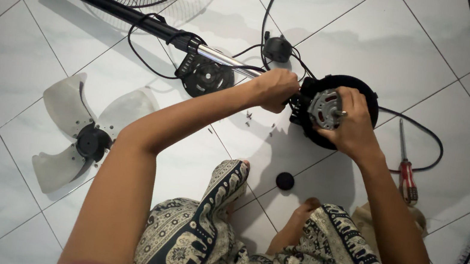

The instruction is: The person assembles an electric fan on a tiled floor. They use a screwdriver to fasten screws into the motor housing, then attach the rear motor cover and align it with the fan stand.

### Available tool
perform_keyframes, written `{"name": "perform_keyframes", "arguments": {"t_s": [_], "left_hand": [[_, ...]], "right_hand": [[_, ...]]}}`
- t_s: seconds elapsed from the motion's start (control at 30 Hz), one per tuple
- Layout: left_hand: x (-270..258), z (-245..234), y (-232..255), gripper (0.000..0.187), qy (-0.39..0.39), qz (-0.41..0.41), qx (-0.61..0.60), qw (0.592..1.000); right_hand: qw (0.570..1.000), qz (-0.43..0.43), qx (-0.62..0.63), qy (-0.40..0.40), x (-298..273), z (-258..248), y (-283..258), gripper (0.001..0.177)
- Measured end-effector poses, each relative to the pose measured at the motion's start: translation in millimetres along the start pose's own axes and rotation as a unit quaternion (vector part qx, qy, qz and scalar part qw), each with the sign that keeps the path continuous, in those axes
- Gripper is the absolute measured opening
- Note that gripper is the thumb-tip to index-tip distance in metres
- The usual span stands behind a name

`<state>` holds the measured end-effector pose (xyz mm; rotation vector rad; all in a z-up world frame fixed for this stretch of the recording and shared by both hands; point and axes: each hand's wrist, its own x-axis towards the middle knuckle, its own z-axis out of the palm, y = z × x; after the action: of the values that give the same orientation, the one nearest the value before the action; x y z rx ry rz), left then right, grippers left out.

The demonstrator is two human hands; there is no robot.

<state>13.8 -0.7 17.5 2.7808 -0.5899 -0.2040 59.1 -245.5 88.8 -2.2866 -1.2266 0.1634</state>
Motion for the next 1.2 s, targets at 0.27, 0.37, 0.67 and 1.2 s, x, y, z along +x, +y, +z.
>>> {"name": "perform_keyframes", "arguments": {"t_s": [0.27,0.37,0.67,1.2], "left_hand": [[12.1,-18.3,-3.9,0.01,-0.091,0.0,0.02,0.996],[12.6,-22.3,-6.6,0.013,-0.085,0.013,-0.005,0.996],[4.3,-10.6,-7.3,0.019,-0.063,-0.007,0.035,0.997],[4.1,-54.5,-41.4,0.095,-0.329,-0.18,-0.263,0.889]], "right_hand": [[1.0,-0.002,-0.003,-0.01,-1.2,0.1,3.3,0.094],[1.0,-0.004,-0.004,-0.018,0.0,0.8,4.4,0.095],[0.998,0.028,0.025,-0.045,7.6,-9.6,9.8,0.094],[0.997,0.038,0.049,-0.038,7.8,-16.8,-0.5,0.091]]}}
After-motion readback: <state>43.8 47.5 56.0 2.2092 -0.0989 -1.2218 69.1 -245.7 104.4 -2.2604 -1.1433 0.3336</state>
